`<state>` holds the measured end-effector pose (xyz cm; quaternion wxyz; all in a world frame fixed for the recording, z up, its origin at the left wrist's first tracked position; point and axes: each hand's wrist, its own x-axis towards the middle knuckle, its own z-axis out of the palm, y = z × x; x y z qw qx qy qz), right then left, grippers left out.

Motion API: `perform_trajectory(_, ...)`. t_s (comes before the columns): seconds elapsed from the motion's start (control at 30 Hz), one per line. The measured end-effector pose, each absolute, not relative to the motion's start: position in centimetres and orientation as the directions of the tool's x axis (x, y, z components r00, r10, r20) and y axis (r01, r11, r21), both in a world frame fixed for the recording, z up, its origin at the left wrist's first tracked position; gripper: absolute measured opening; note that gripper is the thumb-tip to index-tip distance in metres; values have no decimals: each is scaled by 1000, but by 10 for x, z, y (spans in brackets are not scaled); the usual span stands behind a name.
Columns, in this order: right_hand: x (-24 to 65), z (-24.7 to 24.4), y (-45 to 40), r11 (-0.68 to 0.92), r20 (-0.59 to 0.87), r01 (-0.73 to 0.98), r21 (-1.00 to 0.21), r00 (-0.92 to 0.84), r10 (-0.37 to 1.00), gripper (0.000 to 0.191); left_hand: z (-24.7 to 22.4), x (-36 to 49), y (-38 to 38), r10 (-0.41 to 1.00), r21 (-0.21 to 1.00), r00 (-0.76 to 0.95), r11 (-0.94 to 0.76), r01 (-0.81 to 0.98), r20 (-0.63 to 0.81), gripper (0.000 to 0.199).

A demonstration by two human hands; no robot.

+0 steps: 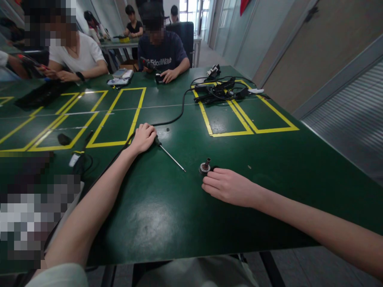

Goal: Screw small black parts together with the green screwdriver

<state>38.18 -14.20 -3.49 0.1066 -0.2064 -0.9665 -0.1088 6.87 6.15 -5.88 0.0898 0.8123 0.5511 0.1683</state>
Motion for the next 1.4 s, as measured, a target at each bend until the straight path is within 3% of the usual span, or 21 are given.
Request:
perform_trajectory(0.13, 387, -35, -142, 909, 269, 416, 27, -879, 394, 22, -60, 68, 63, 925, 328, 337, -378, 866, 177, 26)
perform_trajectory(0.37, 402, -26, -144, 825, 360, 397, -401, -760, 541, 17, -62, 68, 65, 923, 330, 335, -381, 864, 188, 24)
perform_trajectory(0.57, 423, -12, -122, 550, 369, 494, -673, -420, 829, 20, -62, 67, 65, 921, 341, 336, -385, 857, 195, 24)
perform_trajectory(0.67, 424, -15, -109, 368, 260, 470, -802, -279, 924, 15, -62, 67, 64, 923, 345, 334, -383, 857, 194, 23)
perform_trajectory(0.77, 416, -22, -103, 180, 83, 413, -893, -241, 967, 22, -60, 67, 63, 923, 345, 334, -381, 858, 189, 24)
perform_trajectory(0.9, 403, -25, -107, 56, -33, 375, -925, -227, 973, 27, -59, 67, 63, 925, 341, 334, -377, 861, 180, 24)
perform_trajectory(1.1, 398, -17, -111, 96, -61, 468, -878, -309, 949, 24, -60, 68, 63, 922, 326, 339, -384, 864, 186, 24)
perform_trajectory(1.4, 405, -5, -115, 72, -167, 668, -741, -287, 943, 13, -59, 69, 63, 922, 298, 342, -384, 874, 184, 23)
